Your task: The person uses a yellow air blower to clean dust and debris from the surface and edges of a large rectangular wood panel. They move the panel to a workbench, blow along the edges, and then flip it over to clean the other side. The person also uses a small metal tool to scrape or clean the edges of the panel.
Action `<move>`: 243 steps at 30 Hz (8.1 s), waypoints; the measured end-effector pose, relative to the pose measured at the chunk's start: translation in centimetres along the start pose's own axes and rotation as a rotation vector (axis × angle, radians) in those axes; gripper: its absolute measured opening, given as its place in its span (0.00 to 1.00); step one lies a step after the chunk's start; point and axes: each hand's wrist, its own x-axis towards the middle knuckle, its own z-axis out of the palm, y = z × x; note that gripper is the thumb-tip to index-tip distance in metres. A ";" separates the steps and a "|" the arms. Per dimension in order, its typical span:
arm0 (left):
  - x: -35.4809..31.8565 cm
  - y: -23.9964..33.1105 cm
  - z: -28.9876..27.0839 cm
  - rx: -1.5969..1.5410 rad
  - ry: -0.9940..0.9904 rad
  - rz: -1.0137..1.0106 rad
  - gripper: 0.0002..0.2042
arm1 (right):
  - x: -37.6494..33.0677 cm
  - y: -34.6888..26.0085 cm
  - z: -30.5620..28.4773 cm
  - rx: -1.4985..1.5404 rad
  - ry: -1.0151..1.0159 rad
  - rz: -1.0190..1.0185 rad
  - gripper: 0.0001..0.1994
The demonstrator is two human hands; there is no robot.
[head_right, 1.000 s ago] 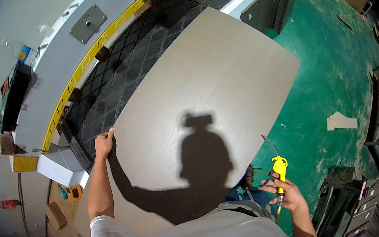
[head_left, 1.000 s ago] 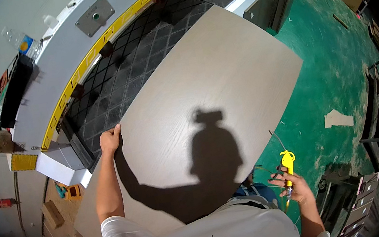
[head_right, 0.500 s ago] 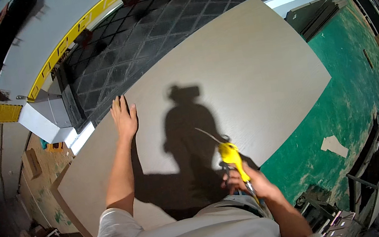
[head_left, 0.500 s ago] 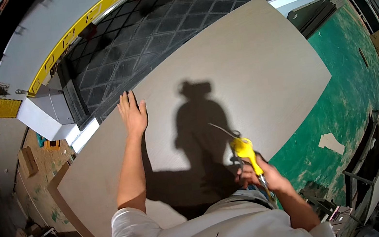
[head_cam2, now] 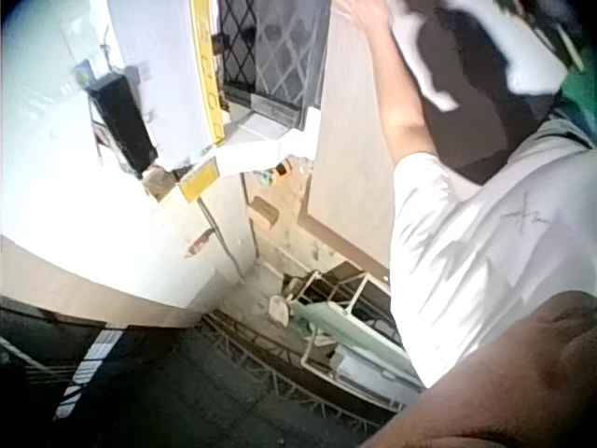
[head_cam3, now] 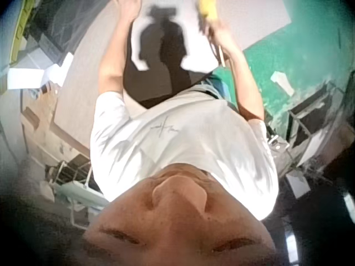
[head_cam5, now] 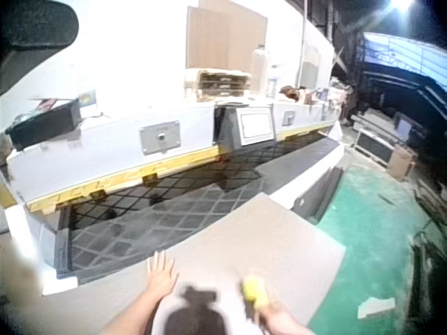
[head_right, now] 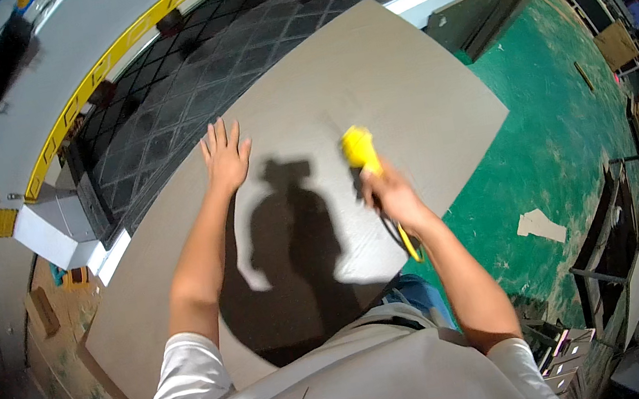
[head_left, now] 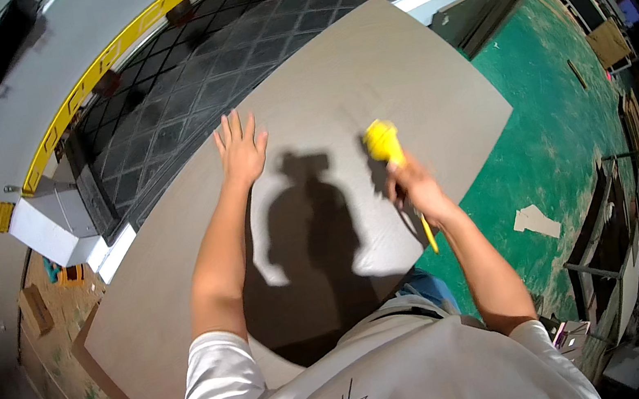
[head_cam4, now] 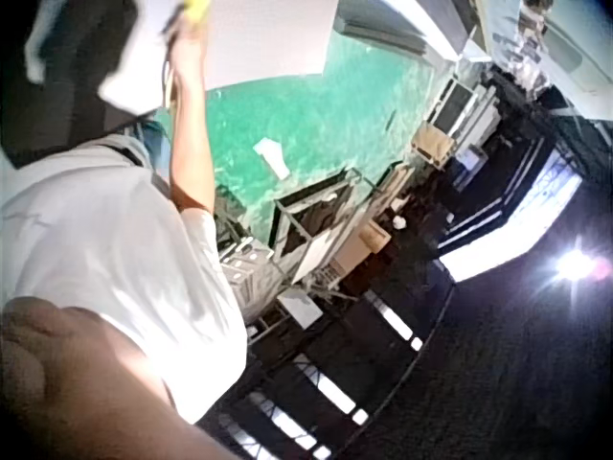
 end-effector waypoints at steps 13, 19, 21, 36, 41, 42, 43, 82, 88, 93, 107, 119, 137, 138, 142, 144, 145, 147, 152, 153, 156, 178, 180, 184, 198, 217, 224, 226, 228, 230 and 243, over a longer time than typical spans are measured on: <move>-29.7 23.8 -1.7 0.092 -0.059 -0.165 0.31 | -18.9 10.3 -24.9 -0.391 -0.511 0.065 0.30; -25.1 35.0 2.5 0.081 -0.064 -0.194 0.33 | -21.8 11.1 -34.0 -0.152 -0.132 0.011 0.27; -21.8 38.4 4.3 0.086 -0.098 -0.184 0.34 | -22.2 11.0 -37.1 -0.196 -0.325 0.020 0.27; 3.9 43.7 10.7 -0.093 -0.113 -0.063 0.36 | -9.4 5.7 -43.9 0.026 -0.191 0.223 0.25; 4.0 22.4 7.9 0.185 0.061 -0.709 0.36 | -1.3 3.2 -41.8 0.323 -0.027 0.107 0.25; 4.7 19.8 7.4 0.236 0.090 -0.788 0.37 | 1.2 2.4 -41.1 0.261 -0.088 0.122 0.25; 6.5 19.7 6.8 0.226 0.059 -0.857 0.37 | 3.4 1.8 -40.5 0.197 -0.144 0.141 0.25; 15.4 66.5 18.1 -0.695 -0.326 0.876 0.04 | -13.6 9.6 -46.2 0.553 0.434 0.175 0.30; 17.9 65.3 17.1 -0.818 -0.420 0.786 0.11 | -14.6 10.0 -45.2 0.526 0.433 0.181 0.31; 18.4 64.8 16.4 -0.526 -0.462 0.910 0.10 | -14.3 10.4 -45.3 0.564 0.382 0.207 0.31; 21.5 51.7 15.1 -0.240 -0.127 0.485 0.26 | -7.0 8.1 -46.1 0.624 0.127 0.349 0.23; 28.2 28.9 13.5 0.035 0.045 -0.329 0.34 | 15.9 -4.3 -35.7 0.453 -0.139 0.193 0.13; 15.1 14.7 4.9 0.097 0.040 -1.198 0.39 | 5.9 -1.8 -38.0 0.428 -0.227 0.158 0.14; 17.5 17.4 6.4 0.090 0.031 -1.015 0.39 | 5.1 -0.5 -38.2 0.470 -0.193 0.166 0.14; 26.2 28.8 12.4 0.093 0.009 -0.644 0.38 | 3.1 3.8 -38.5 0.514 -0.211 0.113 0.16; 29.1 33.1 14.0 0.107 -0.056 -0.478 0.38 | 1.8 5.6 -38.4 0.528 -0.193 0.105 0.17; 30.6 34.9 14.4 0.106 -0.079 -0.408 0.37 | 0.7 5.9 -38.4 0.537 -0.147 0.131 0.18; 33.4 39.1 15.4 0.050 -0.089 -0.217 0.36 | -1.5 7.7 -38.3 0.545 -0.052 0.169 0.26; 32.8 39.9 17.5 -0.024 0.026 0.245 0.33 | -4.0 8.3 -37.4 0.559 0.053 0.152 0.14; 31.5 41.7 17.0 -0.019 -0.044 0.374 0.33 | -3.9 8.0 -37.7 0.592 0.080 0.166 0.14; 28.2 43.4 15.5 -0.056 -0.156 0.647 0.34 | -5.0 7.5 -36.8 0.635 0.150 0.199 0.15; 13.7 14.1 7.2 0.102 0.104 -0.504 0.35 | 5.2 -1.5 -23.6 0.424 -0.345 0.166 0.23; 11.4 12.4 5.7 0.140 0.091 -0.606 0.36 | 5.1 -1.6 -22.9 0.414 -0.372 0.144 0.23; 8.8 10.6 4.0 0.132 0.076 -0.623 0.35 | 5.0 -1.5 -21.7 0.387 -0.427 0.159 0.22; -12.8 4.0 1.4 0.263 0.169 -0.893 0.33 | -1.3 2.7 -33.8 -0.130 -0.615 0.387 0.24; -31.7 28.3 1.7 0.145 0.205 -0.939 0.31 | -7.2 9.3 -23.2 -0.107 -0.849 0.306 0.18; -46.0 14.6 -4.1 0.199 0.292 -1.214 0.31 | -9.1 8.8 -7.6 -0.275 -1.048 0.162 0.20; -50.4 10.8 -5.4 0.239 0.300 -1.296 0.33 | -8.1 10.1 -2.3 -0.336 -1.069 0.159 0.22; -54.1 6.4 -6.6 0.240 0.320 -1.328 0.33 | -9.5 11.2 3.0 -0.487 -1.040 0.106 0.23; -59.0 0.7 -8.6 0.256 0.309 -1.387 0.35 | -13.2 8.7 10.6 -0.525 -1.138 0.176 0.23; -84.7 -29.8 -20.7 0.090 0.330 -1.751 0.32 | -19.8 10.1 54.8 -0.895 -1.496 0.086 0.23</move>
